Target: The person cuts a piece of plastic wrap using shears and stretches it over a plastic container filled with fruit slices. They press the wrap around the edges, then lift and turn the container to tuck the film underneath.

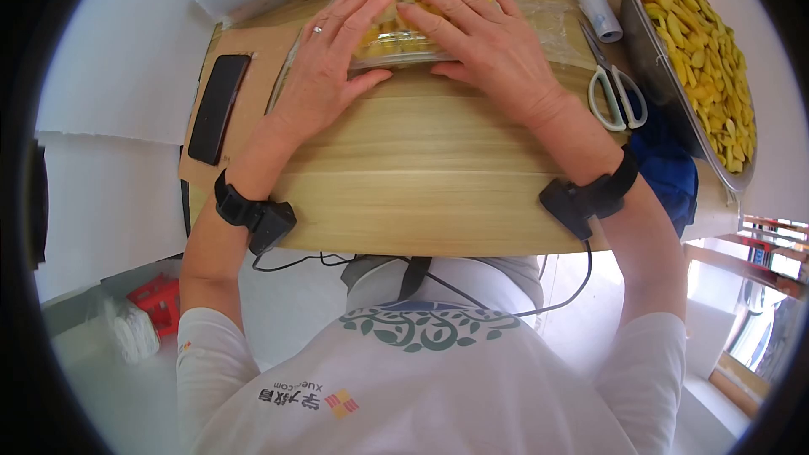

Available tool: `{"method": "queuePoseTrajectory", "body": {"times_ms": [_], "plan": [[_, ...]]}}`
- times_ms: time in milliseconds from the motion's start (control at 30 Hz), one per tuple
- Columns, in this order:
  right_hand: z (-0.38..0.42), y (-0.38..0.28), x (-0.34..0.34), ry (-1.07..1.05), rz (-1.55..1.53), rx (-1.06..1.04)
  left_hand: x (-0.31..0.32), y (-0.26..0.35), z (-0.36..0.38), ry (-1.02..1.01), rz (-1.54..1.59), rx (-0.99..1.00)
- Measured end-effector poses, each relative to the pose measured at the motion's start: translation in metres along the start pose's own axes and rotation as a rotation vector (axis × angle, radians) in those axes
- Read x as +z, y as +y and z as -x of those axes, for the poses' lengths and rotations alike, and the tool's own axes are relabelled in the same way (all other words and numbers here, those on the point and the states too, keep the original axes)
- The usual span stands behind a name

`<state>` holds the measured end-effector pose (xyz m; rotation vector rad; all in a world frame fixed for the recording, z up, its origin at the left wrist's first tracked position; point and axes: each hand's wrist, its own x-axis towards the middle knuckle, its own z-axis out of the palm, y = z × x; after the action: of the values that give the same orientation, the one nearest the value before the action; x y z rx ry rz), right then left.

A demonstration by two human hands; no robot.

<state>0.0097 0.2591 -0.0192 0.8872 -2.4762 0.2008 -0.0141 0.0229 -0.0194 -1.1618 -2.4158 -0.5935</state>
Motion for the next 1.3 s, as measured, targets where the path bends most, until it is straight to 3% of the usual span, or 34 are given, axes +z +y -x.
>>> {"method": "queuePoseTrajectory", "body": {"times_ms": [200,467,1133,1233,1300], "plan": [[0.0,-0.003,-0.009,-0.004,-0.006,0.001,-0.016,0.0,0.01,0.026,0.014,-0.118],[-0.02,-0.017,0.01,0.141,0.055,-0.018,-0.007,-0.011,0.002,-0.011,-0.091,-0.037],[-0.017,-0.016,-0.001,-0.042,-0.009,-0.005,-0.012,-0.006,0.003,-0.037,0.045,-0.077],[-0.008,-0.009,-0.014,-0.086,-0.064,0.01,-0.023,-0.001,0.002,-0.087,0.083,-0.117],[0.004,-0.001,-0.03,-0.072,-0.129,0.08,-0.041,0.006,0.004,-0.169,0.075,-0.286]]}}
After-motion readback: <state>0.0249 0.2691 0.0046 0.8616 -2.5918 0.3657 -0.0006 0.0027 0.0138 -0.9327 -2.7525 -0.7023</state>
